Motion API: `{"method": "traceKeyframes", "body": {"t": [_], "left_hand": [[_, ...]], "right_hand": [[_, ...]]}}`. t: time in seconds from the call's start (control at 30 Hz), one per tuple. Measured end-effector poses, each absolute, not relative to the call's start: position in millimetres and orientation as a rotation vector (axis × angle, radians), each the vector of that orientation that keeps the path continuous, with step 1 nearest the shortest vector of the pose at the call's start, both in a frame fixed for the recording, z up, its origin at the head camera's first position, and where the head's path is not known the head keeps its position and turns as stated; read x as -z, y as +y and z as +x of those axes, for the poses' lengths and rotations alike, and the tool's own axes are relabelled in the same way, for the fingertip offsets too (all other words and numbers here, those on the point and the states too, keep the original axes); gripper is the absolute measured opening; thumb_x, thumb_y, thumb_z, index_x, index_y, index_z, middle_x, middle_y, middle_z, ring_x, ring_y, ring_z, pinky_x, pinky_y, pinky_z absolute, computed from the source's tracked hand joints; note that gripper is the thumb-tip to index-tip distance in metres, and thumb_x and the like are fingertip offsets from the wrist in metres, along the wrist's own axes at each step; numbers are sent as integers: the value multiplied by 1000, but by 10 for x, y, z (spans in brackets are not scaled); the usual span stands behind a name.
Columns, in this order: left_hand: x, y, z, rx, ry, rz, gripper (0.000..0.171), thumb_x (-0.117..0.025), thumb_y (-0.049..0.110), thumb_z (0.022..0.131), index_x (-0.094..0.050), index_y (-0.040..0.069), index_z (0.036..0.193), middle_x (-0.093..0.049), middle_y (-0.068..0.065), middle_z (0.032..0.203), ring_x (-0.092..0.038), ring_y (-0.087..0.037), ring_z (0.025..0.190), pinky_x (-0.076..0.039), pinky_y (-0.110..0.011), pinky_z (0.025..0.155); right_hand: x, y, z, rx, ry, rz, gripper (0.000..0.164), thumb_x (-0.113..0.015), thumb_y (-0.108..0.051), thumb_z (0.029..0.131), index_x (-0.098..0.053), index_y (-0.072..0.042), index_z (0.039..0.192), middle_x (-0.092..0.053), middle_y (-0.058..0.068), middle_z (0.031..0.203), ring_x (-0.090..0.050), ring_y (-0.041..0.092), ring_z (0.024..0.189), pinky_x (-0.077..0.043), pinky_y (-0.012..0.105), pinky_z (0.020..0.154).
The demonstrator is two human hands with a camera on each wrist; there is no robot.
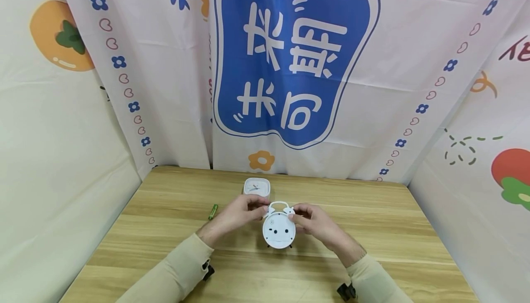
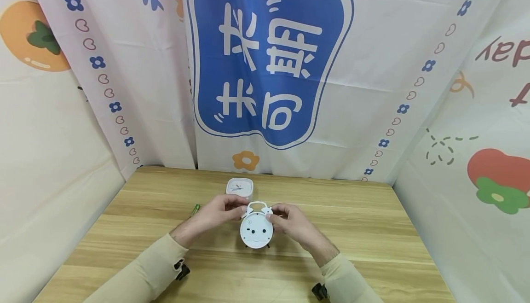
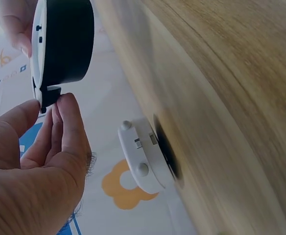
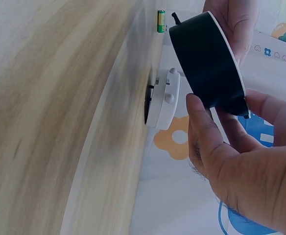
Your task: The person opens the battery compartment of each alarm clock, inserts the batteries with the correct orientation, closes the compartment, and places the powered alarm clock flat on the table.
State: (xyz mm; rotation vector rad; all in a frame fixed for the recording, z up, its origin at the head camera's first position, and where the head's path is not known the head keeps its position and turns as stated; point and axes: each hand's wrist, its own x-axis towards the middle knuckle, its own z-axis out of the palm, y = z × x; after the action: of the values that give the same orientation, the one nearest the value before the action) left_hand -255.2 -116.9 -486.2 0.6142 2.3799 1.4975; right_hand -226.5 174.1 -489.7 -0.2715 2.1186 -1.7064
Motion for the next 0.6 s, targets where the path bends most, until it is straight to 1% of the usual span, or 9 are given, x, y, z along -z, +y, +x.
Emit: {"method": "traceKeyframes", "body": {"t": [0.13, 0.2, 0.33, 0.43, 0.53, 0.6], "left_hand": [[4879, -1154, -2557, -1479, 2383, 634, 37, -73, 20, 117, -77, -2, 145, -84, -17, 133, -76, -14, 112, -64, -18, 90], [4889, -1137, -2561, -1462, 2391, 639, 36, -74, 21, 116, -78, -1, 144, -84, -15, 131, -76, -13, 110, -64, -18, 90], [4910, -1106, -2580, -1429, 2393, 674, 33, -75, 20, 116, -79, -3, 140, -84, -15, 125, -75, -12, 108, -65, -18, 90], [4929, -1091, -2598, -1413, 2401, 683, 30, -74, 18, 116, -80, -4, 136, -84, -16, 122, -75, -13, 106, -63, -17, 88], [4949, -1079, -2610, -1399, 2422, 680, 27, -74, 17, 116, -81, -3, 133, -84, -16, 122, -75, -13, 106, -62, -18, 86], [4961, -1068, -2614, -1392, 2434, 670, 25, -74, 16, 116, -82, -2, 131, -84, -16, 122, -76, -14, 105, -63, -18, 86]], "right_hand": [[4915, 1746, -2265, 1692, 2116, -295, 46, -67, -18, 120, -61, 13, 153, -70, 23, 142, -71, 17, 120, -72, 39, 111], [4917, 1745, -2262, 1687, 2111, -302, 44, -67, -17, 120, -62, 13, 152, -70, 22, 140, -71, 17, 119, -72, 38, 110], [4926, 1737, -2251, 1660, 2118, -315, 43, -66, -17, 121, -63, 13, 151, -71, 21, 137, -71, 16, 118, -72, 35, 109], [4937, 1736, -2244, 1650, 2117, -325, 44, -65, -17, 121, -62, 14, 152, -71, 22, 138, -72, 16, 117, -72, 36, 110], [4950, 1738, -2246, 1646, 2125, -322, 45, -66, -17, 120, -62, 14, 152, -72, 21, 137, -72, 16, 115, -72, 37, 109], [4958, 1743, -2256, 1629, 2156, -318, 45, -67, -16, 119, -62, 14, 151, -73, 22, 135, -71, 16, 113, -73, 37, 105]]}}
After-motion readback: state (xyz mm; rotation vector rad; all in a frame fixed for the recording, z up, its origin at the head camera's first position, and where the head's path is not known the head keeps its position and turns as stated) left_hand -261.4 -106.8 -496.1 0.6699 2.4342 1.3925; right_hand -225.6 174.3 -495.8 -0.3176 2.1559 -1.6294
